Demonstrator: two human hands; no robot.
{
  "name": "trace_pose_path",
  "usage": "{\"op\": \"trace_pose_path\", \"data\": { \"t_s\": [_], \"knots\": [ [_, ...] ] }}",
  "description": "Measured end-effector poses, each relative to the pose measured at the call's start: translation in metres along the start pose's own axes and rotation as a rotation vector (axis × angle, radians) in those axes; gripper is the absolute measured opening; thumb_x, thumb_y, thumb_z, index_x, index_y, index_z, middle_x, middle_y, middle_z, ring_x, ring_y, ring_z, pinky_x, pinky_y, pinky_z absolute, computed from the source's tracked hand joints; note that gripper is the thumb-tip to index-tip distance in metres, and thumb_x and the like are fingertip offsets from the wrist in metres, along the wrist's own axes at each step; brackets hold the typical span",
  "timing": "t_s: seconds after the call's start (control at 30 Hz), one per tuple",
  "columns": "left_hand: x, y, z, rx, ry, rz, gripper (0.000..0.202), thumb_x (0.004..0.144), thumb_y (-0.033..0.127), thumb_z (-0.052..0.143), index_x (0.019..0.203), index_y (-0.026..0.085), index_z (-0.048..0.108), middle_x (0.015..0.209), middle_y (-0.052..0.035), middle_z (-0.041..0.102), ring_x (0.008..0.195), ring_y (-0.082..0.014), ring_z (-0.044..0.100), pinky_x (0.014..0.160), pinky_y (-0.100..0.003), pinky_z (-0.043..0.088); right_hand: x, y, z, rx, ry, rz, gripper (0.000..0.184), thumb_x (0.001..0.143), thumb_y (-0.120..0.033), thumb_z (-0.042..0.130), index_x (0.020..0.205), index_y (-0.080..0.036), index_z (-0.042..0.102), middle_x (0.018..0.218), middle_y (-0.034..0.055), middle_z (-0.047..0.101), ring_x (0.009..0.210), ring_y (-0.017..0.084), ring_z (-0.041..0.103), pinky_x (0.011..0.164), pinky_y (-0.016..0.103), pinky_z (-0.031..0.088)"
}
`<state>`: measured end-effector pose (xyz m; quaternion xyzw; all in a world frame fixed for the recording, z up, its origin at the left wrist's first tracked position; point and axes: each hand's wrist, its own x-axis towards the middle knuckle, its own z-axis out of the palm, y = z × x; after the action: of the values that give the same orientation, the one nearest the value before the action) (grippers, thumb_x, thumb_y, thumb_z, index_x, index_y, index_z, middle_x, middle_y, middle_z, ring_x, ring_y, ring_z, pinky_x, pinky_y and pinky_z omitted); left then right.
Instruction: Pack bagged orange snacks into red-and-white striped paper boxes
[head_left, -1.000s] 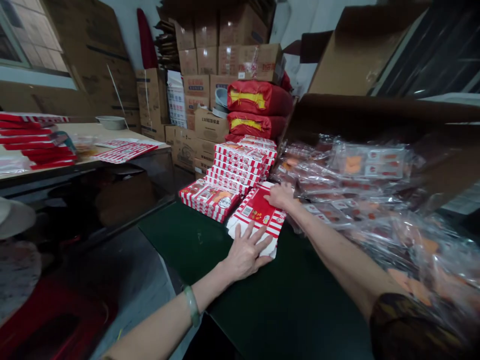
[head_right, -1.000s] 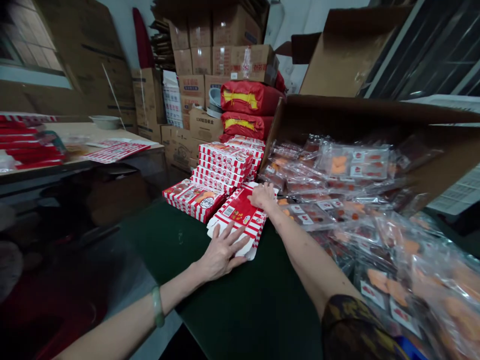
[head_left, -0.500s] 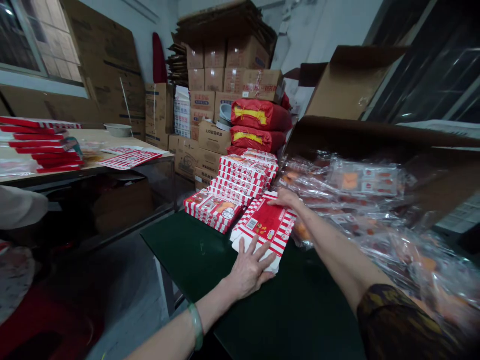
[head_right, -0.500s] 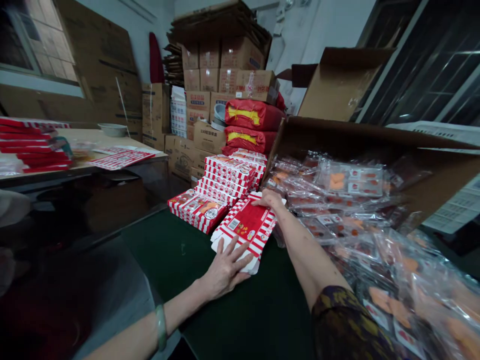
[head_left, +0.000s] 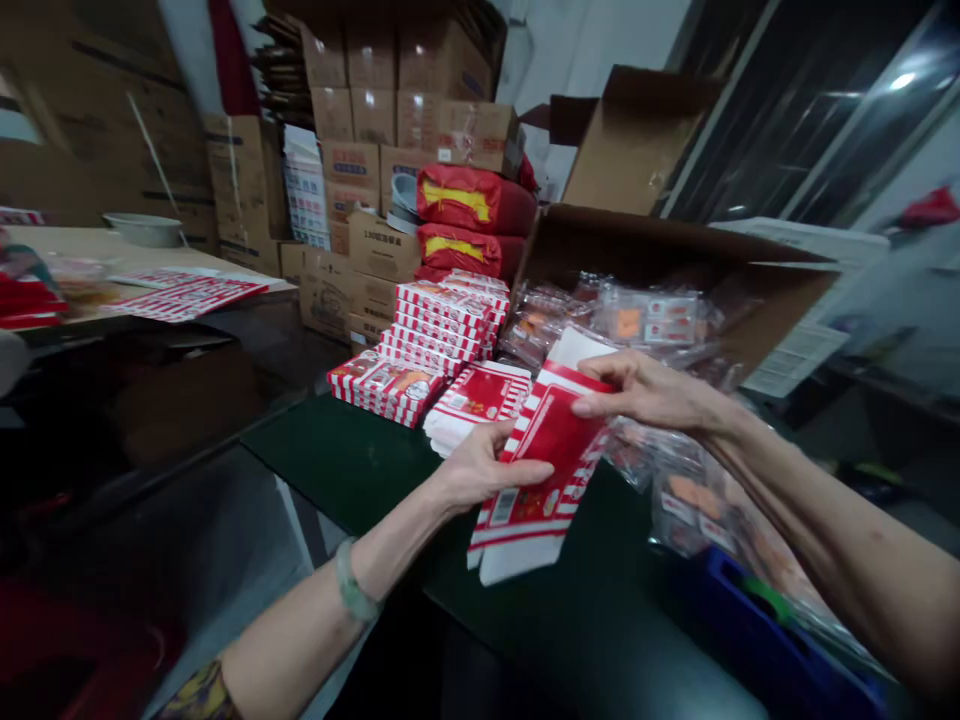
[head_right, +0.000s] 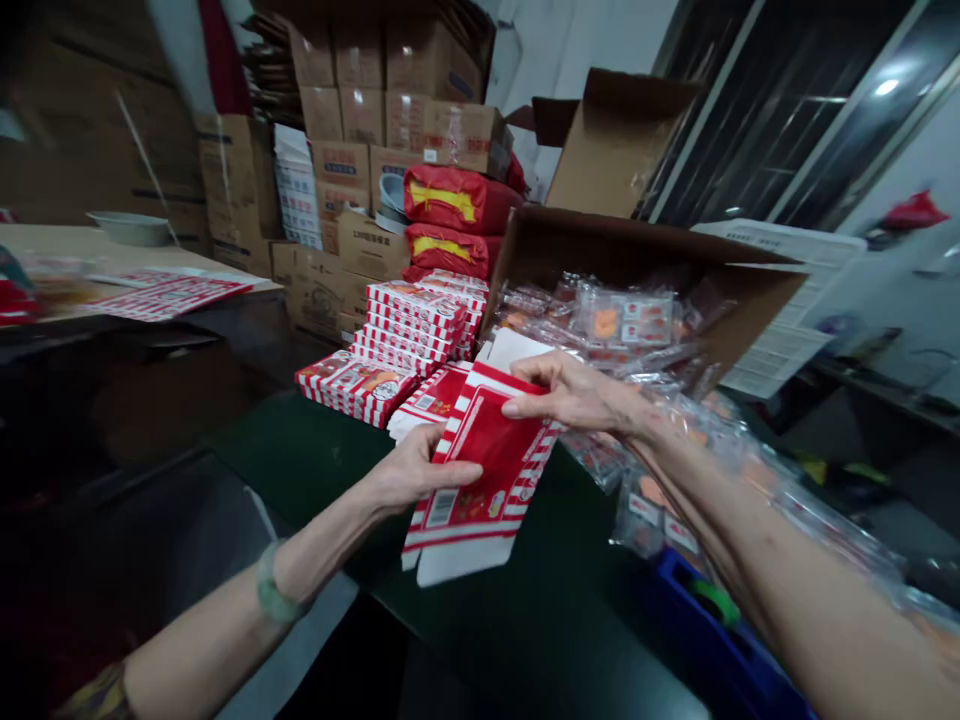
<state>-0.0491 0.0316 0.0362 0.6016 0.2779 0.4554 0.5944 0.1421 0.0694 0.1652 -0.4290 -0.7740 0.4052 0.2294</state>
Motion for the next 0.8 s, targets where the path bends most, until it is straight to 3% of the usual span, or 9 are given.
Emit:
{"op": "trace_pose_path", "data": {
  "t_s": [0.07, 0.17, 0.4, 0.47, 0.53, 0.6, 0.63, 0.7, 0.8],
  "knots": [
    [-0.011, -0.005, 0.019, -0.254, -0.117, -0.085, 0.052, 0.055, 0.035, 0.083, 0.098, 0.013, 0.064, 0.086, -0.0065, 0.07, 0.074, -0.02, 0.066, 0.073, -0.033, 0.052, -0.031, -0.002, 0.01, 0.054, 0.005, 0.039, 0.025, 0.057, -0.029, 0.079, 0.056, -0.014, 0.059, 0.053, -0.0035, 0.056, 0.046, 0.006, 0.047, 0.043, 0.017, 0.036],
    [-0.024, -0.016, 0.041, -0.404, -0.131, -0.154, 0.07, 0.043, 0.033, 0.088, 0.104, 0.015, 0.061, 0.088, -0.0062, 0.07, 0.077, -0.0205, 0.066, 0.074, -0.034, 0.051, -0.064, 0.0, 0.016, 0.132, 0.006, 0.076, 0.023, 0.057, -0.026, 0.079, 0.058, -0.013, 0.059, 0.058, -0.0021, 0.06, 0.051, 0.007, 0.051, 0.046, 0.016, 0.039],
    [-0.021, -0.03, 0.066, -0.255, -0.179, -0.127, 0.075, 0.036, 0.02, 0.09, 0.104, 0.016, 0.059, 0.092, -0.0052, 0.07, 0.083, -0.0217, 0.066, 0.075, -0.033, 0.051, -0.114, 0.002, 0.024, 0.028, -0.017, 0.021, 0.022, 0.07, -0.036, 0.068, 0.075, -0.018, 0.058, 0.059, -0.0023, 0.061, 0.048, 0.01, 0.051, 0.042, 0.02, 0.039],
    [-0.017, -0.034, 0.068, -0.269, -0.16, -0.105, 0.064, 0.042, 0.021, 0.089, 0.099, 0.014, 0.063, 0.09, -0.0059, 0.071, 0.081, -0.0218, 0.067, 0.077, -0.035, 0.052, -0.127, 0.007, 0.032, -0.145, 0.299, -0.125, 0.018, 0.074, -0.036, 0.065, 0.073, -0.019, 0.059, 0.062, -0.0008, 0.061, 0.053, 0.012, 0.054, 0.048, 0.024, 0.045],
    [-0.015, -0.038, 0.069, -0.304, -0.107, -0.074, 0.054, 0.045, 0.025, 0.087, 0.093, 0.012, 0.066, 0.089, -0.0073, 0.073, 0.08, -0.0229, 0.068, 0.079, -0.037, 0.052, -0.138, 0.019, 0.044, -0.291, 0.801, -0.27, 0.02, 0.071, -0.034, 0.069, 0.083, -0.02, 0.062, 0.082, 0.0037, 0.065, 0.075, 0.018, 0.061, 0.066, 0.032, 0.052],
    [-0.015, -0.04, 0.069, -0.342, -0.076, -0.044, 0.052, 0.046, 0.028, 0.087, 0.092, 0.012, 0.068, 0.089, -0.0083, 0.073, 0.081, -0.024, 0.069, 0.078, -0.037, 0.054, -0.146, 0.037, 0.059, -0.299, 1.16, -0.289, 0.046, 0.064, -0.035, 0.075, 0.106, -0.022, 0.059, 0.11, 0.0083, 0.061, 0.103, 0.024, 0.058, 0.085, 0.04, 0.05],
    [-0.015, -0.041, 0.068, -0.357, -0.083, -0.035, 0.051, 0.047, 0.028, 0.087, 0.092, 0.012, 0.068, 0.09, -0.0084, 0.074, 0.081, -0.0241, 0.069, 0.077, -0.037, 0.054, -0.148, 0.047, 0.068, -0.233, 1.194, -0.241, 0.061, 0.061, -0.036, 0.078, 0.115, -0.022, 0.055, 0.118, 0.0099, 0.058, 0.11, 0.026, 0.055, 0.088, 0.043, 0.049],
    [-0.015, -0.045, 0.067, -0.37, -0.119, -0.025, 0.051, 0.047, 0.028, 0.087, 0.092, 0.012, 0.069, 0.088, -0.0082, 0.074, 0.08, -0.0237, 0.069, 0.075, -0.036, 0.055, -0.148, 0.065, 0.085, 0.015, 1.033, -0.114, 0.073, 0.06, -0.037, 0.078, 0.125, -0.022, 0.047, 0.121, 0.0115, 0.059, 0.109, 0.027, 0.057, 0.088, 0.045, 0.05],
    [-0.012, -0.054, 0.067, -0.377, -0.093, -0.039, 0.05, 0.048, 0.03, 0.086, 0.092, 0.012, 0.068, 0.086, -0.0079, 0.074, 0.077, -0.023, 0.07, 0.074, -0.035, 0.056, -0.141, 0.077, 0.106, 0.372, 0.806, -0.002, 0.054, 0.07, -0.039, 0.07, 0.117, -0.021, 0.051, 0.107, 0.0086, 0.068, 0.092, 0.023, 0.066, 0.078, 0.04, 0.055]
  ]
}}
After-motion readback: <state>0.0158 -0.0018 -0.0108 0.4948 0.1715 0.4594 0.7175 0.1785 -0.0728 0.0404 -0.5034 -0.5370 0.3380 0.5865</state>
